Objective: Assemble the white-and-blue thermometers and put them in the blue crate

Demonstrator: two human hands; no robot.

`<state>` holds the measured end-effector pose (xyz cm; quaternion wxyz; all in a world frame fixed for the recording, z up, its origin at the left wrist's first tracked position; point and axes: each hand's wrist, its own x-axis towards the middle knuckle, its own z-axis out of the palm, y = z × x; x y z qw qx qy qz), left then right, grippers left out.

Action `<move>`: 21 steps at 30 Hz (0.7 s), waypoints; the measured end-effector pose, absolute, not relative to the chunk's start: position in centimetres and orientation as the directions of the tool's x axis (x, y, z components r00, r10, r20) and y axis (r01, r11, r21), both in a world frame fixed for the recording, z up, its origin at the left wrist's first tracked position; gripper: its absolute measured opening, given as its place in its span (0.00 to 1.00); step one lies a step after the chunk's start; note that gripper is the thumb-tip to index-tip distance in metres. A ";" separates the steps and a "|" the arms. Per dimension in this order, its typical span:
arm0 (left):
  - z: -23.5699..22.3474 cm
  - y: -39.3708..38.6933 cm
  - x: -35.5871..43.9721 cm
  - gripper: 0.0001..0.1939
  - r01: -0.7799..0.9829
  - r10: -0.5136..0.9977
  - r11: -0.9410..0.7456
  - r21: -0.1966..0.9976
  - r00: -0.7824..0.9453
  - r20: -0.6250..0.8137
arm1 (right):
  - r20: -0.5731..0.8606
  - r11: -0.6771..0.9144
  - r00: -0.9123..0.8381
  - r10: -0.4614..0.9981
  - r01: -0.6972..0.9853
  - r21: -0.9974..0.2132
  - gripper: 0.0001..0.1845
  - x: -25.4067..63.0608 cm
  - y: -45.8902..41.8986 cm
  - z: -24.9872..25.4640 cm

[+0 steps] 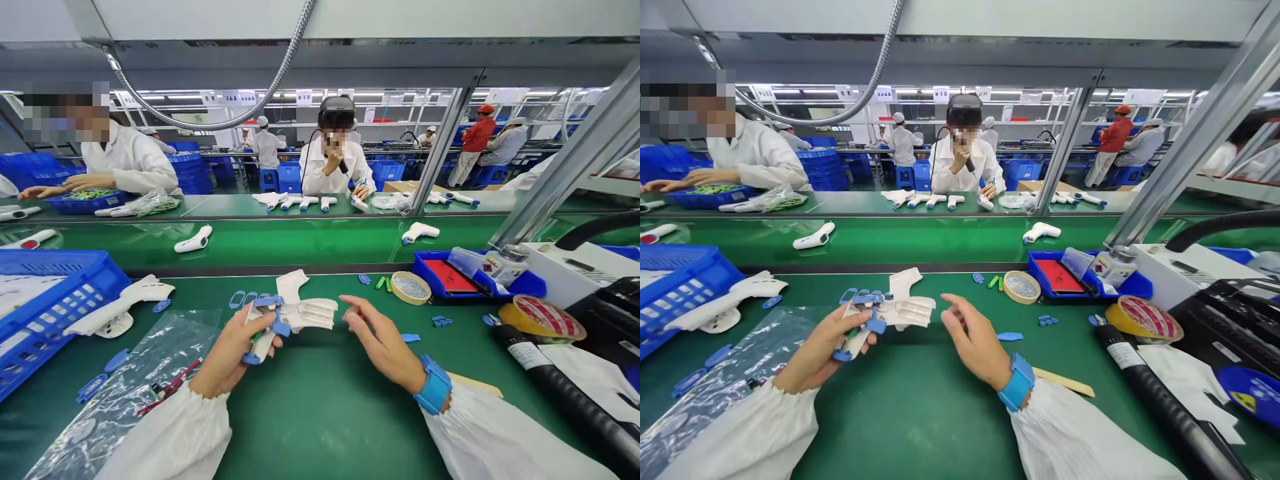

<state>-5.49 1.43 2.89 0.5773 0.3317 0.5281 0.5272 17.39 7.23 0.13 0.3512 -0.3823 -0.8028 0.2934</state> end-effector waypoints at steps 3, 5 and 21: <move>3.1 1.9 -6.1 0.10 -0.383 0.950 0.120 0.916 -0.223 -0.218 | 0.291 0.513 -0.448 0.846 0.532 -0.673 0.17 16.3 8.6 0.0; 2.9 2.1 -6.2 0.09 -0.445 0.942 0.085 0.892 -0.255 -0.217 | 0.289 0.569 -0.506 0.812 0.579 -0.585 0.17 14.9 9.0 0.0; 2.7 2.0 -6.3 0.19 -0.429 0.906 -0.059 0.901 -0.402 -0.133 | 0.420 0.790 -0.700 0.577 0.609 -0.070 0.17 13.3 5.9 1.1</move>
